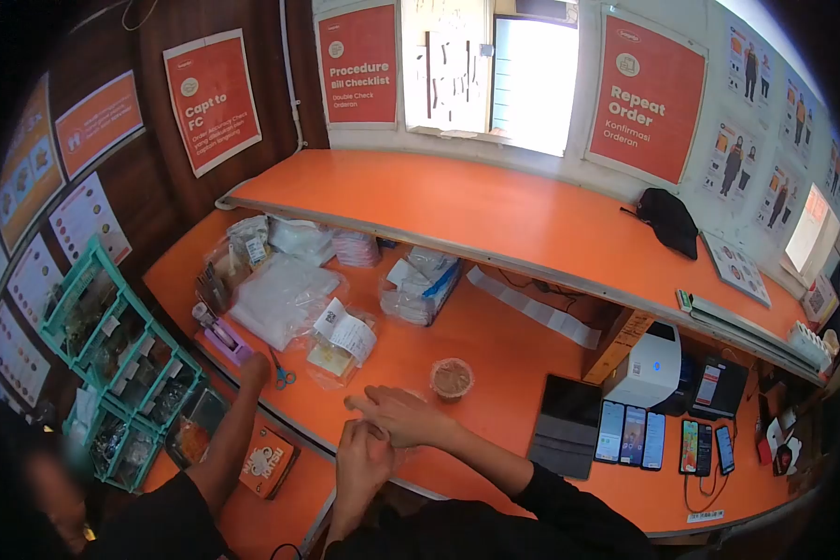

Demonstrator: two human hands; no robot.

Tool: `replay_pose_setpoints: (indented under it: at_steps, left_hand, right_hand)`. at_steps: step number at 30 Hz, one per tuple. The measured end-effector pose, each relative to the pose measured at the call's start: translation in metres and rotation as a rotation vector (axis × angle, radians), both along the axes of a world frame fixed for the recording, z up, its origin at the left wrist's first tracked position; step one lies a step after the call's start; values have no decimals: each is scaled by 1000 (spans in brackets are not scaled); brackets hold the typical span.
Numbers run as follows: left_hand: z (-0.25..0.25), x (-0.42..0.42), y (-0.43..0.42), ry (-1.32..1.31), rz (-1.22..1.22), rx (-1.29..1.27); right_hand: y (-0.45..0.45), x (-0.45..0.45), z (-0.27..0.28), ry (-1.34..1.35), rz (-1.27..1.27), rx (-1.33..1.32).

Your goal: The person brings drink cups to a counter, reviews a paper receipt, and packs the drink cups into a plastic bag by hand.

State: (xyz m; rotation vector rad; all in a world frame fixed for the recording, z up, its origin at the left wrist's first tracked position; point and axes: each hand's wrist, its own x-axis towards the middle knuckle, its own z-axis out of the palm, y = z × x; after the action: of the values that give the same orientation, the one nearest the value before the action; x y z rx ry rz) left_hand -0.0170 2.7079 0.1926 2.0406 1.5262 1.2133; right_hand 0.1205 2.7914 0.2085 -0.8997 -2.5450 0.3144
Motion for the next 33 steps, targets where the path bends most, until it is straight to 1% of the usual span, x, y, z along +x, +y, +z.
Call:
replay_pose_setpoints:
  at_steps: [2, 3, 4, 5, 6, 7, 8, 9, 10, 11, 12, 13, 14, 15, 16, 17, 18, 19, 20, 21, 23, 24, 25, 27, 28, 29, 30, 31, 33]
  left_hand:
    - [-7, -11, 13, -13, 40, 17]
    - [-14, -20, 15, -25, 88, 19]
    - [-24, -30, 21, -137, 15, -2]
    - [-27, -41, 25, -253, -39, -30]
    - [-19, -50, 27, -142, -33, 51]
    - [-12, -59, 29, -29, -35, 128]
    - [-3, -60, 29, -104, -58, 56]
    - [4, -56, 25, -177, -85, -3]
    - [0, -52, 19, -172, -46, -17]
    - [-4, -46, 20, -112, 19, -45]
    - [-8, -41, 21, -54, 82, -71]
    - [-10, -36, 19, -53, 116, -69]
    - [-12, -31, 16, 15, 165, -86]
    - [-15, -29, 12, 82, 213, -109]
    - [-21, -30, 10, 14, 283, -136]
    - [-35, -40, 10, 11, 308, -145]
    - [-54, -53, 13, 67, 364, -101]
    - [-63, -66, 14, 125, 420, -50]
    - [-61, -76, 12, 73, 468, -93]
    - [-59, -83, 7, 71, 494, -100]
    - [-54, -95, -4, 191, 564, -103]
    - [-54, -99, -11, 301, 638, -56]
    - [-58, -104, -17, 302, 675, -57]
    - [-66, -113, -28, 280, 563, -4]
    - [-70, -109, -29, 49, 498, -33]
    - [-62, -103, -28, -86, 454, 6]
    - [-54, -96, -28, -218, 407, 47]
    - [-40, -88, -32, -243, 386, 141]
    - [-99, -102, -26, 13, 513, 65]
  right_hand:
    - [-4, 9, 7, 41, 164, -166]
    - [4, 15, 4, 81, 269, -196]
    - [11, 18, 1, 127, 389, -248]
    - [10, 22, 11, 198, 390, -246]
    - [11, 28, 21, 264, 391, -247]
    - [14, 29, 18, 292, 363, -224]
    - [15, 29, 13, 320, 328, -191]
    - [13, 26, 5, 321, 365, -224]
    - [13, 20, -2, 354, 312, -203]
    - [15, 11, -5, 384, 259, -170]
    - [8, 1, 0, 387, 293, -176]
    - [-6, -6, 7, 284, 164, -218]
    - [-15, -11, 11, 178, 33, -253]
    - [-15, -18, -1, 175, 63, -257]
    - [-10, -27, -22, 157, 16, -215]
    - [-9, -34, -39, 137, -34, -179]
    - [-10, -40, -47, 129, -12, -196]
    - [-6, -47, -51, 103, -99, -157]
    - [-5, -54, -54, 78, -184, -115]
    - [-7, -60, -59, 73, -158, -120]
    - [-12, -76, -65, 137, -142, 92]
    - [-14, -83, -65, 142, -108, 94]
    - [-17, -86, -65, 171, -94, 62]
    - [-25, -92, -71, 203, -39, 21]
    - [-29, -95, -74, 290, -6, -76]
    - [-32, -102, -77, 375, 39, -175]
    - [-34, -108, -70, 393, 134, -163]
    - [-36, -114, -64, 415, 242, -155]
    - [-37, -118, -79, 383, 184, -215]
